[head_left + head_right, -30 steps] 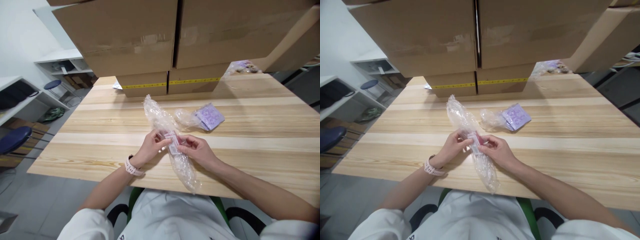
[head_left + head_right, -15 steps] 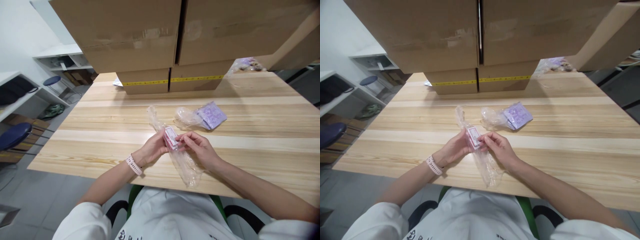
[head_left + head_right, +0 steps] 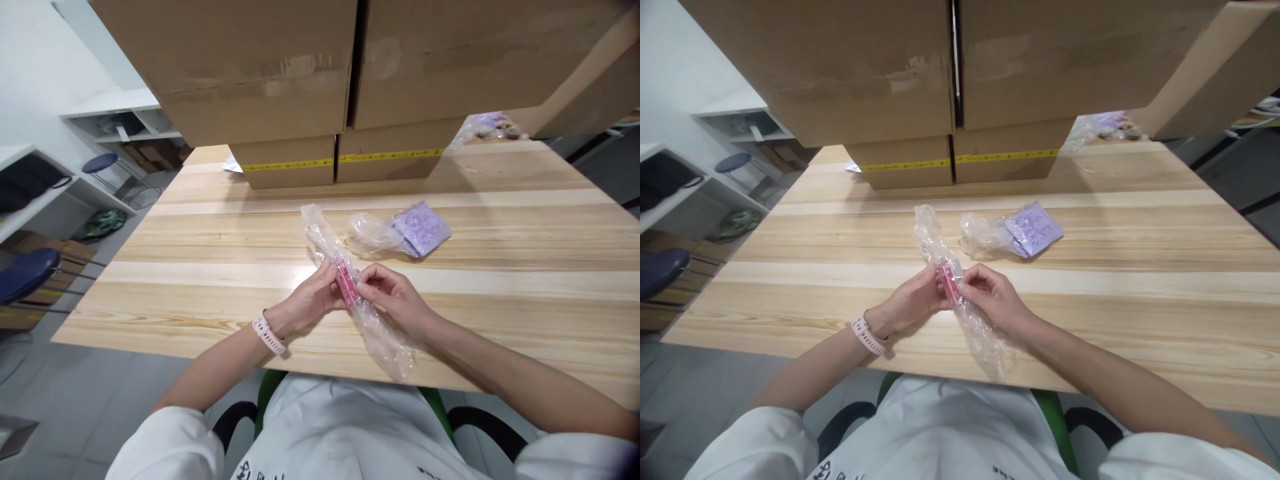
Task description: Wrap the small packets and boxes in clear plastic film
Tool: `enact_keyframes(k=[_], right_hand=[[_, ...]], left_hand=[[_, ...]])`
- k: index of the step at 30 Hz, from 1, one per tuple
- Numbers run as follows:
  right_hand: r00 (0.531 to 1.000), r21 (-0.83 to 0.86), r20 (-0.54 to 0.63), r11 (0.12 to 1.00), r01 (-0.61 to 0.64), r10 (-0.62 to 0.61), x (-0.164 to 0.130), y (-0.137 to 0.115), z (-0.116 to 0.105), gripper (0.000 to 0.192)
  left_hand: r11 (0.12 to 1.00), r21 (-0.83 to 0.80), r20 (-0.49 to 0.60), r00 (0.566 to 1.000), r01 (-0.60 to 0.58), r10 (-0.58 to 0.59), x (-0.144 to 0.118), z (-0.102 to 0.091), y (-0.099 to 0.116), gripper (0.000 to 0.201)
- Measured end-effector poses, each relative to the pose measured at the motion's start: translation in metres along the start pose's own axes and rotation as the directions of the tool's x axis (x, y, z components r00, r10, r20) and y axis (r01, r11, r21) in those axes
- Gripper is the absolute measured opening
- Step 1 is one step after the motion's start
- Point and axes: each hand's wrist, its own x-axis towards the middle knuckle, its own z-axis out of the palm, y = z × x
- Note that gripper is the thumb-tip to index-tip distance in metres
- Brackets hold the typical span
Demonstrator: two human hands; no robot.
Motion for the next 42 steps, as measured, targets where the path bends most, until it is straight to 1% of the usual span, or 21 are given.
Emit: enact_keyframes(k=[2,5,8,12,16,19,21,23,24,26,28,29,31,33,34,36,39,40,41,42], right_hand=[[0.998,0.086,0.027,0.995,-0.054,0.052,0.002,-0.003,-0.002,0.037],[0.993,0.134,0.059,0.985,-0.111,0.104,0.004,-0.005,-0.006,0.039],[0.987,0.175,0.079,0.973,-0.153,0.141,0.004,-0.003,-0.010,0.038],[0.981,0.233,0.047,0.953,-0.193,0.187,0.004,-0.003,-0.012,0.040],[0.974,0.319,0.022,0.922,-0.219,0.224,0.007,-0.007,-0.013,0.040],[0.975,0.366,0.028,0.906,-0.213,0.219,0.009,-0.009,-0.013,0.037],[0.974,0.370,0.079,0.901,-0.225,0.211,0.009,-0.007,-0.013,0.039],[0.972,0.336,0.129,0.914,-0.229,0.196,0.008,-0.003,-0.013,0.046],[0.973,0.309,0.136,0.925,-0.221,0.187,0.008,0.000,-0.013,0.053],[0.977,0.277,0.114,0.939,-0.207,0.182,0.007,0.004,-0.013,0.062],[0.973,0.321,0.099,0.919,-0.227,0.206,0.008,0.005,-0.014,0.061],[0.968,0.368,0.115,0.895,-0.251,0.224,0.009,0.004,-0.014,0.059],[0.955,0.465,0.178,0.835,-0.296,0.239,0.011,0.002,-0.016,0.055],[0.938,0.511,0.256,0.792,-0.335,0.232,0.011,0.000,-0.017,0.055],[0.930,0.516,0.289,0.781,-0.352,0.228,0.011,-0.001,-0.018,0.055],[0.910,0.505,0.343,0.770,-0.389,0.234,0.010,0.001,-0.017,0.052],[0.883,0.456,0.382,0.775,-0.437,0.273,0.008,0.006,-0.013,0.049],[0.881,0.424,0.376,0.792,-0.439,0.287,0.008,0.007,-0.011,0.049],[0.889,0.381,0.350,0.822,-0.423,0.295,0.008,0.009,-0.010,0.049],[0.910,0.322,0.295,0.866,-0.383,0.293,0.008,0.010,-0.008,0.047]], left_hand=[[1.000,0.026,0.006,1.000,0.000,0.000,0.000,-0.002,0.004,0.047],[0.997,0.070,-0.007,0.999,-0.031,0.031,0.000,-0.002,0.006,0.042],[0.994,0.095,-0.015,0.999,-0.050,0.052,0.000,-0.002,0.006,0.043],[0.995,0.089,-0.032,0.998,-0.046,0.049,0.002,-0.003,0.005,0.049],[0.990,0.121,-0.061,0.995,-0.075,0.083,0.004,-0.007,0.005,0.059],[0.978,0.169,-0.074,0.987,-0.125,0.139,0.005,-0.009,0.005,0.055],[0.967,0.209,-0.079,0.983,-0.147,0.167,0.004,-0.010,0.005,0.048],[0.952,0.266,-0.088,0.979,-0.153,0.182,0.003,-0.010,0.005,0.043],[0.943,0.295,-0.092,0.978,-0.152,0.186,0.003,-0.010,0.005,0.042],[0.937,0.318,-0.093,0.979,-0.144,0.182,0.003,-0.010,0.005,0.044],[0.956,0.257,-0.079,0.983,-0.141,0.167,0.004,-0.011,0.005,0.050],[0.968,0.203,-0.069,0.984,-0.145,0.161,0.005,-0.012,0.006,0.052],[0.981,0.105,-0.063,0.984,-0.162,0.169,0.006,-0.011,0.007,0.051],[0.983,0.069,-0.062,0.982,-0.172,0.176,0.005,-0.009,0.007,0.046],[0.984,0.073,-0.052,0.985,-0.160,0.164,0.004,-0.008,0.006,0.045],[0.989,0.106,-0.006,0.994,-0.104,0.105,0.003,-0.006,0.003,0.045],[0.986,0.161,0.052,0.998,-0.044,0.036,0.002,-0.005,-0.003,0.051],[0.985,0.169,0.052,0.998,-0.044,0.035,0.002,-0.005,-0.005,0.053],[0.984,0.173,0.044,0.998,-0.051,0.044,0.002,-0.006,-0.006,0.053],[0.983,0.175,0.031,0.998,-0.061,0.056,0.003,-0.006,-0.008,0.052]])
